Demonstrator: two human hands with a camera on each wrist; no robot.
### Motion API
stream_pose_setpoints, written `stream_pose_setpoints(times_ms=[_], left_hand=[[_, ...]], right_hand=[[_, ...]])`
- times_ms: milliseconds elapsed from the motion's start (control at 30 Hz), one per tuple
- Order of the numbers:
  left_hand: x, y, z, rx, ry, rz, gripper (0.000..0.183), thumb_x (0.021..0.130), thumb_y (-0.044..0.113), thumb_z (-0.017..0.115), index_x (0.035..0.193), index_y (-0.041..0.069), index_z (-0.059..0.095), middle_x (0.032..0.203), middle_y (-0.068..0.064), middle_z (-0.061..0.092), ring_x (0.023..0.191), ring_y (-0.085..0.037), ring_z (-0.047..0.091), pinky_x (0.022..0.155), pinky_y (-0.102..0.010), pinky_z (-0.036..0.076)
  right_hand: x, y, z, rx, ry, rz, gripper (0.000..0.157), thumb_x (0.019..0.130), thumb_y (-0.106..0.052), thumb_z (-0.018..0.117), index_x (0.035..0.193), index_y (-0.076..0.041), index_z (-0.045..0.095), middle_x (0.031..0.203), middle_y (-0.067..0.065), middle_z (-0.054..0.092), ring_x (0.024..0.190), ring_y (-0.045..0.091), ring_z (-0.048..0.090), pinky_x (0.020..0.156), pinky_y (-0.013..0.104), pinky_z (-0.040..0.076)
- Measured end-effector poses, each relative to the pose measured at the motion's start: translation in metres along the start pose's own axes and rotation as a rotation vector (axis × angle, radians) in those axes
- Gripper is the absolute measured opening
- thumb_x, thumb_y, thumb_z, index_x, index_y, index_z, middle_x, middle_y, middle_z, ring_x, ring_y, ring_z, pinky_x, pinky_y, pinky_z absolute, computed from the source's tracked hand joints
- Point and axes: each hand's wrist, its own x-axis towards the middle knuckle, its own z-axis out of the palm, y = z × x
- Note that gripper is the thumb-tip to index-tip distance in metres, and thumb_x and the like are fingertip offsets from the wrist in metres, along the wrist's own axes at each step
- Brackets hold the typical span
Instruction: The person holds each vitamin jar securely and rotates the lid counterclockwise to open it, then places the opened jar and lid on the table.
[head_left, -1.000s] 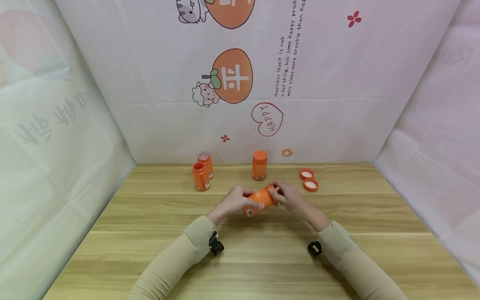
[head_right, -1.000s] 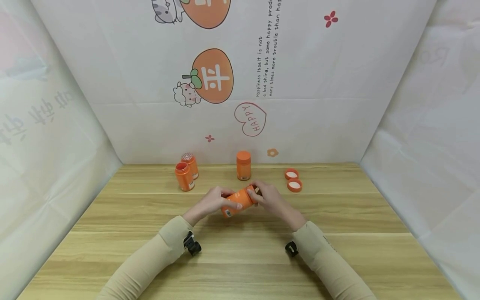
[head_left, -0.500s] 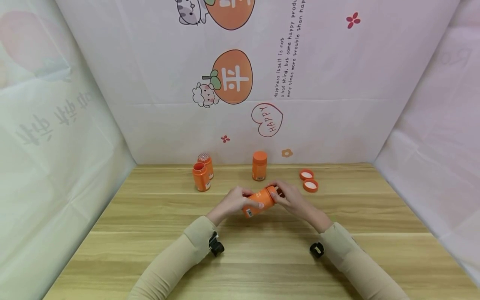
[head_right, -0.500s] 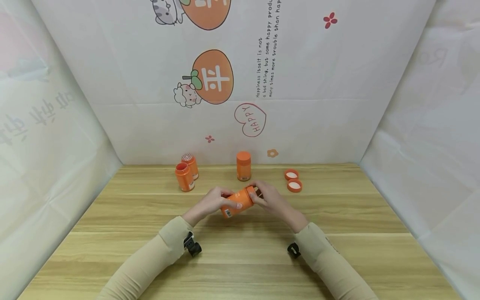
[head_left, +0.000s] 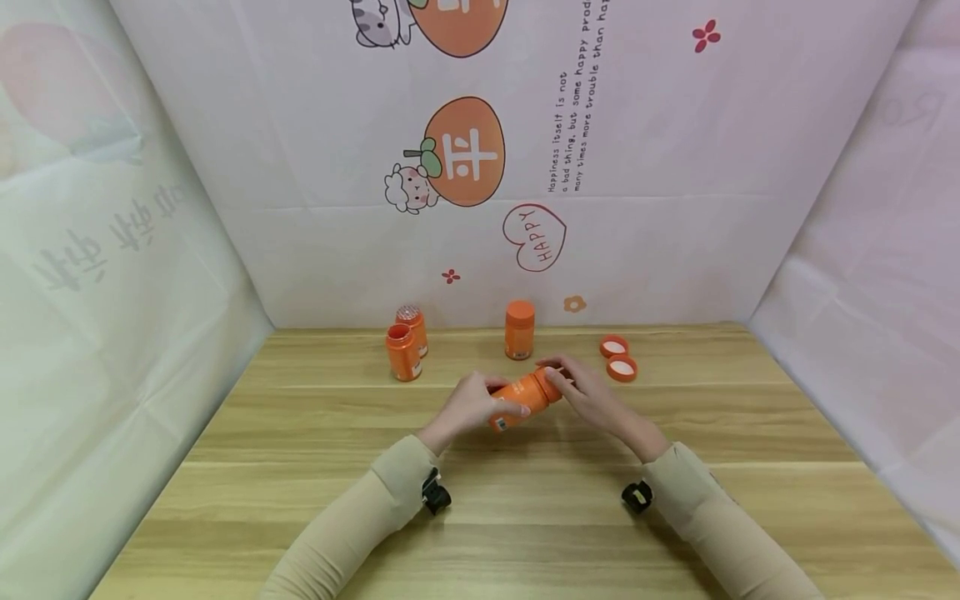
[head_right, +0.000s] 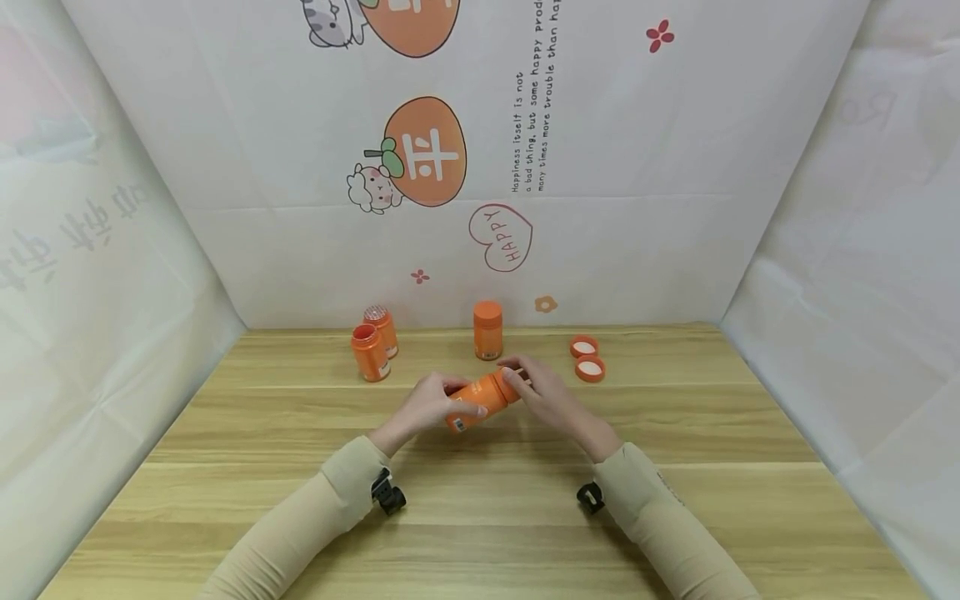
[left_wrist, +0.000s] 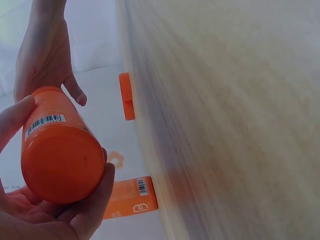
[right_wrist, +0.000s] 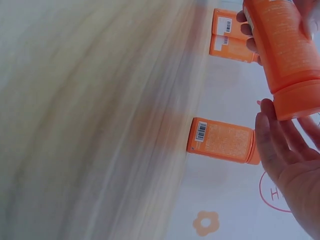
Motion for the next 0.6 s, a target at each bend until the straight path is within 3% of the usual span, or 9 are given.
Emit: stream_pose_setpoints(times_ms=[267, 600], left_hand=[[0.0, 0.001, 0.005, 0.061, 0.073, 0.049, 0.048, 0.067, 0.038, 0.083, 0.108, 0.015, 0.072, 0.093, 0.002, 0.071, 0.079, -0.01, 0.06, 0.071, -0.028, 0.049], [0.0, 0.001, 0.007, 0.098, 0.153, 0.065, 0.05, 0.066, 0.031, 0.086, 0.109, 0.01, 0.071, 0.095, -0.003, 0.07, 0.08, -0.012, 0.059, 0.07, -0.028, 0.048]], right_hand=[[0.001, -0.003, 0.002, -0.026, 0.0, 0.054, 0.039, 0.101, -0.037, 0.042, 0.128, -0.011, 0.054, 0.115, 0.01, 0.062, 0.101, 0.025, 0.062, 0.08, 0.037, 0.053], [0.001, -0.012, 0.002, 0.099, -0.035, 0.193, 0.048, 0.099, -0.042, 0.043, 0.131, -0.006, 0.05, 0.119, 0.016, 0.06, 0.093, 0.024, 0.062, 0.073, 0.045, 0.055]])
